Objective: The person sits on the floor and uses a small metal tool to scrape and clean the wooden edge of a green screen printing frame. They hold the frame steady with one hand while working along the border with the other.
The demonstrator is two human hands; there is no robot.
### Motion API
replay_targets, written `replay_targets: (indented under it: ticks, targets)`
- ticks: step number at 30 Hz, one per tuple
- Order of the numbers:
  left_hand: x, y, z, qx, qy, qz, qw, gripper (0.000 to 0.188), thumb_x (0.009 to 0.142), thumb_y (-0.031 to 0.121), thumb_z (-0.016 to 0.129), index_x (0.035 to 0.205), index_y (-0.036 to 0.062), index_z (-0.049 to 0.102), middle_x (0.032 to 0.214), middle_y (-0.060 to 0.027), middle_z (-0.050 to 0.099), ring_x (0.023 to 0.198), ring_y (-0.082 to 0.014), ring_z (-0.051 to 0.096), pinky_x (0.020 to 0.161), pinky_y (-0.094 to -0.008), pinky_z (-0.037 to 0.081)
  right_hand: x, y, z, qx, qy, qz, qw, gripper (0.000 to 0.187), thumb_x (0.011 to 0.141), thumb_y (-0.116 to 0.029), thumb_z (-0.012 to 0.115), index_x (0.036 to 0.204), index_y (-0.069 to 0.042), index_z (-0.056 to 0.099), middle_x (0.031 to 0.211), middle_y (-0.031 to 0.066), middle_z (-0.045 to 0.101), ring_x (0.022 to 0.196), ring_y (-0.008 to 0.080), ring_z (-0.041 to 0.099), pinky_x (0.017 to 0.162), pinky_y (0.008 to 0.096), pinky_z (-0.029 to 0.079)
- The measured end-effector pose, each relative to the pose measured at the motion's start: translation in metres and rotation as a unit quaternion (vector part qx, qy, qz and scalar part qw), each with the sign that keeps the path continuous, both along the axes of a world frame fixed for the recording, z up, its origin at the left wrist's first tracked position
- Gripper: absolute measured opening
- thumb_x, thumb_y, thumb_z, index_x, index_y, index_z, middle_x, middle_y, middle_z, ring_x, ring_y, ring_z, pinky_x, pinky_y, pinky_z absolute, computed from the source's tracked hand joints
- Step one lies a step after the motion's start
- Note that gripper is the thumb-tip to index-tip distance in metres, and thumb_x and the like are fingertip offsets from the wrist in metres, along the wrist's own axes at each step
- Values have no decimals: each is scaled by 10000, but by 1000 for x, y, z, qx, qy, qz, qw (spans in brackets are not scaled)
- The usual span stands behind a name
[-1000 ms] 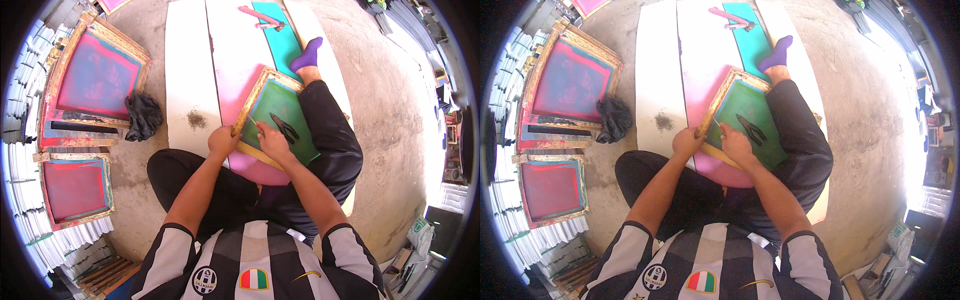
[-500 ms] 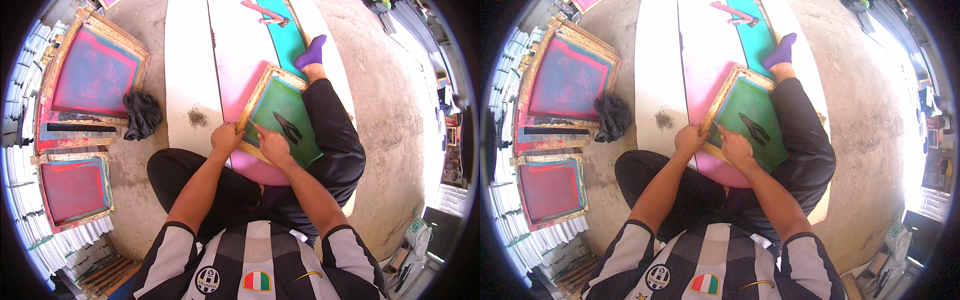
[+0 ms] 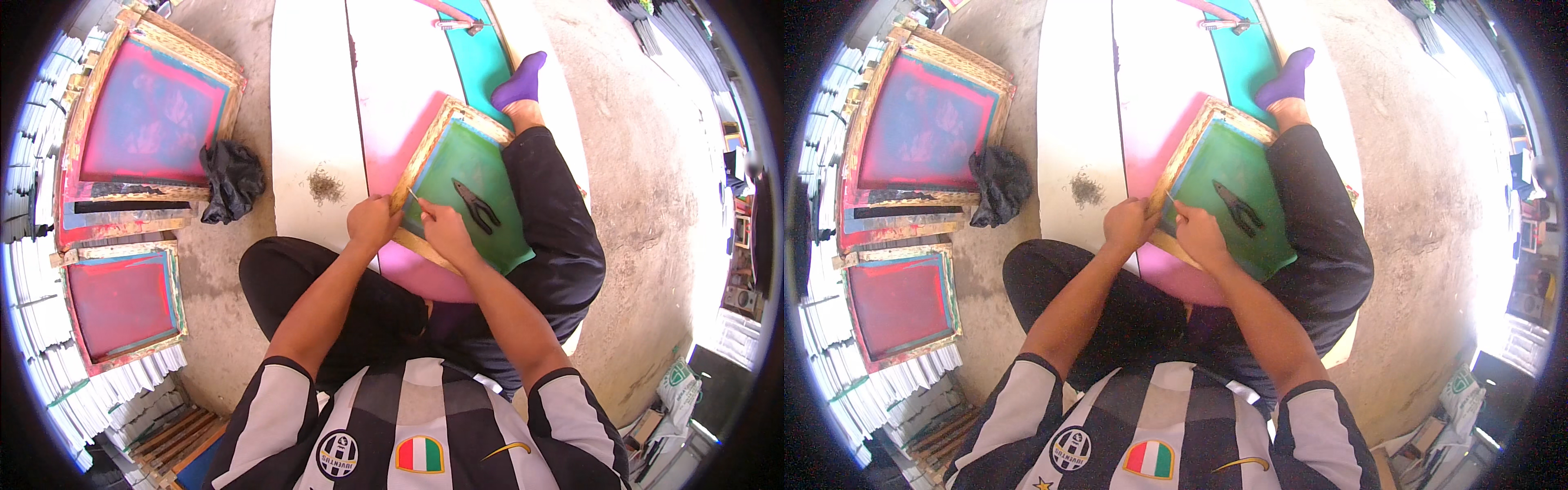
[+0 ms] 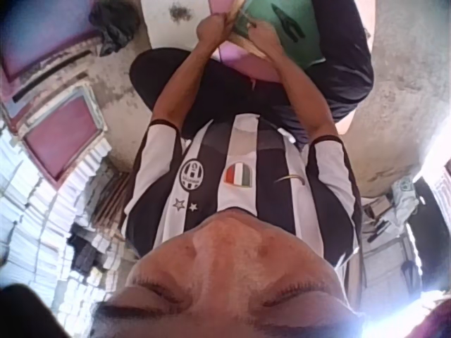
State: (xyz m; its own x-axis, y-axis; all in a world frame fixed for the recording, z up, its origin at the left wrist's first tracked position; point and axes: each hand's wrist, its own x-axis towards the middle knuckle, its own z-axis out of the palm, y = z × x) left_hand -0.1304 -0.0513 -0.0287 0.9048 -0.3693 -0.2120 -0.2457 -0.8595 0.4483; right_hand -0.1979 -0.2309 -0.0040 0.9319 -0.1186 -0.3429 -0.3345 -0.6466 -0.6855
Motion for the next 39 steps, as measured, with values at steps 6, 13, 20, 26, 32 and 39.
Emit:
replay_targets:
  ticks: [6,13,20,26,32,39]
  targets:
    - [-2,3,2,-10,-12,-1,1000,337,843,399,780,1024,115,773,908,-130,722,853,-361,728,753,-504,572,-12,-7,-17,38,-26,-22,999,393,1028,-184,618,1415,-156,678,1252,258,713,1087,458,714,944,503,574]
    - [-2,6,1,-29,-3,6,1000,342,850,392,762,1094,154,786,934,-129,729,871,-356,728,756,-505,570,-11,-12,-20,-2,-39,-8,999,366,1053,-256,617,1400,-162,687,1283,196,731,1055,386,734,940,450,577]
    - [-2,8,-3,-13,-3,-2,1000,371,868,404,758,1138,150,774,936,-125,724,866,-354,725,762,-496,567,11,-27,7,430,262,-225,834,395,1102,-267,564,1492,-250,621,841,31,598,517,90,404,422,266,342]
    - [-4,3,4,-34,10,11,999,383,881,435,757,1136,149,773,937,-120,718,864,-352,727,758,-490,567,2,-27,-14,281,99,-150,943,384,1076,-250,578,1451,-202,646,893,160,700,592,270,614,518,410,495]
    - [-4,10,-2,-21,7,13,1000,409,882,443,753,1144,130,773,959,-127,719,878,-367,727,770,-499,572,-8,-3,19,-42,-7,15,999,377,1032,-241,584,1391,-174,674,1135,272,722,1049,492,699,961,596,549]
    - [-1,4,2,-10,17,9,1000,366,878,423,761,1067,109,772,952,-146,719,888,-373,731,784,-507,579,3,3,46,-118,60,60,989,414,1028,-213,535,1425,-171,644,1099,289,736,1024,490,716,932,601,561]
